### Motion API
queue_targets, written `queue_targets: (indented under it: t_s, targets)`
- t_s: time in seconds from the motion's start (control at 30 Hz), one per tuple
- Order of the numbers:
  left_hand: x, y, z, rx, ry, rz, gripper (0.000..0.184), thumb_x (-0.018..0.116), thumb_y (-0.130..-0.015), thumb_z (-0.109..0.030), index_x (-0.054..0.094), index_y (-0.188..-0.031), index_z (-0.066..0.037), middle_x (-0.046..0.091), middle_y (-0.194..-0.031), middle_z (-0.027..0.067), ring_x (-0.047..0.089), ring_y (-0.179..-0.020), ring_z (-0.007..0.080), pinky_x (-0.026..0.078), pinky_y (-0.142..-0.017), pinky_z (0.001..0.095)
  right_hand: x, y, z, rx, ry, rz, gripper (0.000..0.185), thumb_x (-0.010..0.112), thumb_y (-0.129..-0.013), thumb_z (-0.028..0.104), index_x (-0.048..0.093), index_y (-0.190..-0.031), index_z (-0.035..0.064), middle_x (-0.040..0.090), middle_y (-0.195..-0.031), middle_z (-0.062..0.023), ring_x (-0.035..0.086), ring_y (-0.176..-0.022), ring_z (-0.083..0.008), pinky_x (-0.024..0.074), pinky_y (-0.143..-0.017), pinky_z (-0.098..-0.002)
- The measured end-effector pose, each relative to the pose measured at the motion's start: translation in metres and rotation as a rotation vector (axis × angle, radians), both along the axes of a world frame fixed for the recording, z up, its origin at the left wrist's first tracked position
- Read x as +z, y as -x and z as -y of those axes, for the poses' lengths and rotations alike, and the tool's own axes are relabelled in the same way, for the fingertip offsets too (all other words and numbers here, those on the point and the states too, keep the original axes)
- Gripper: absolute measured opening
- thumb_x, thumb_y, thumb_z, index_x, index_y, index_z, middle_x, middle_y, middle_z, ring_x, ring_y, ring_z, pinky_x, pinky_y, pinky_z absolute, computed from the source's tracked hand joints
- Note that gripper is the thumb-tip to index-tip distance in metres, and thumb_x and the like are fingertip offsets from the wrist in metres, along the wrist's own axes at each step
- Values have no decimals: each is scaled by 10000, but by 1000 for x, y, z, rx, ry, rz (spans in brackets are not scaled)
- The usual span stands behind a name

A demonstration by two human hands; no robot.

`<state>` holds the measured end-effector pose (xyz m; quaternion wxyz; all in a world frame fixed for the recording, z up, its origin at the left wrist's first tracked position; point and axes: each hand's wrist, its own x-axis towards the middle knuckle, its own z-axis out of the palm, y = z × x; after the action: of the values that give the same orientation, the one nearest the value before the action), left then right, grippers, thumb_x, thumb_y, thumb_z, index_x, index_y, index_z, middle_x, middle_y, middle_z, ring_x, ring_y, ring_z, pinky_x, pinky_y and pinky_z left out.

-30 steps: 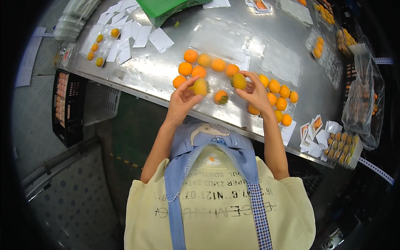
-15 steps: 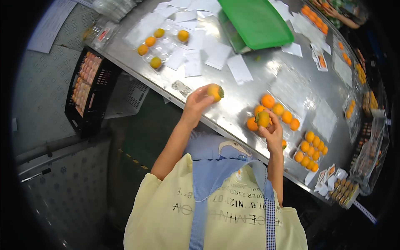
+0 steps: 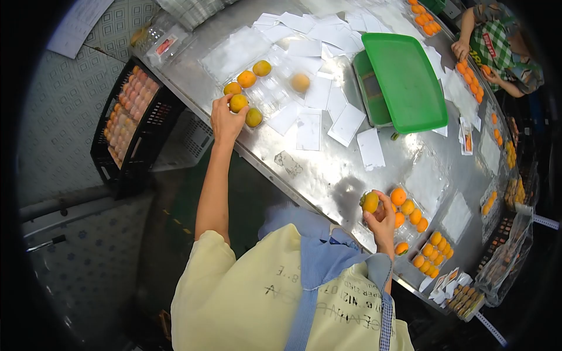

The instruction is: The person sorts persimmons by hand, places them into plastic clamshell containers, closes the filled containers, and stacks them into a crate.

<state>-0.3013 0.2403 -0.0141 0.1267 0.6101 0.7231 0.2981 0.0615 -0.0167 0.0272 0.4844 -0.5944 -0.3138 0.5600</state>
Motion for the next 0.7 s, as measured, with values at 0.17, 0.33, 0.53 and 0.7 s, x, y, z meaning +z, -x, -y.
queue_targets:
  t_s: [0.17, 0.33, 0.53, 0.7]
  targets:
    - [-9, -1, -15, 73, 129, -29, 532, 771, -665, -300, 584, -1067, -6, 565, -1022, 164, 577, -934, 320, 469, -825, 378, 0, -3, -17, 24, 21, 89, 563, 633, -747, -28, 428, -1269, 17, 543, -1093, -85, 575, -984, -173, 464, -835, -272]
    - [-16, 2, -17, 144, 140, -3, 523, 795, -643, -351, 592, -975, -1, 572, -972, 156, 576, -896, 316, 468, -803, 382, -7, 0, -25, 47, 45, 72, 556, 669, -738, -37, 454, -1247, 12, 463, -1123, -50, 590, -950, -161, 473, -759, -240]
    - [-21, 5, -23, 103, 131, -7, 508, 805, -646, -361, 596, -934, 1, 581, -921, 145, 582, -849, 306, 470, -772, 376, -19, 7, -28, 82, 13, 79, 563, 688, -713, -50, 476, -1231, 13, 431, -1138, -38, 595, -914, -139, 456, -671, -206]
    - [-25, 10, -19, 58, 133, 85, 465, 802, -669, -305, 597, -958, -4, 582, -929, 134, 584, -822, 267, 475, -740, 358, -16, 13, -32, 119, -8, 124, 569, 700, -702, -45, 486, -1226, 14, 443, -1134, -40, 588, -877, -122, 446, -654, -199]
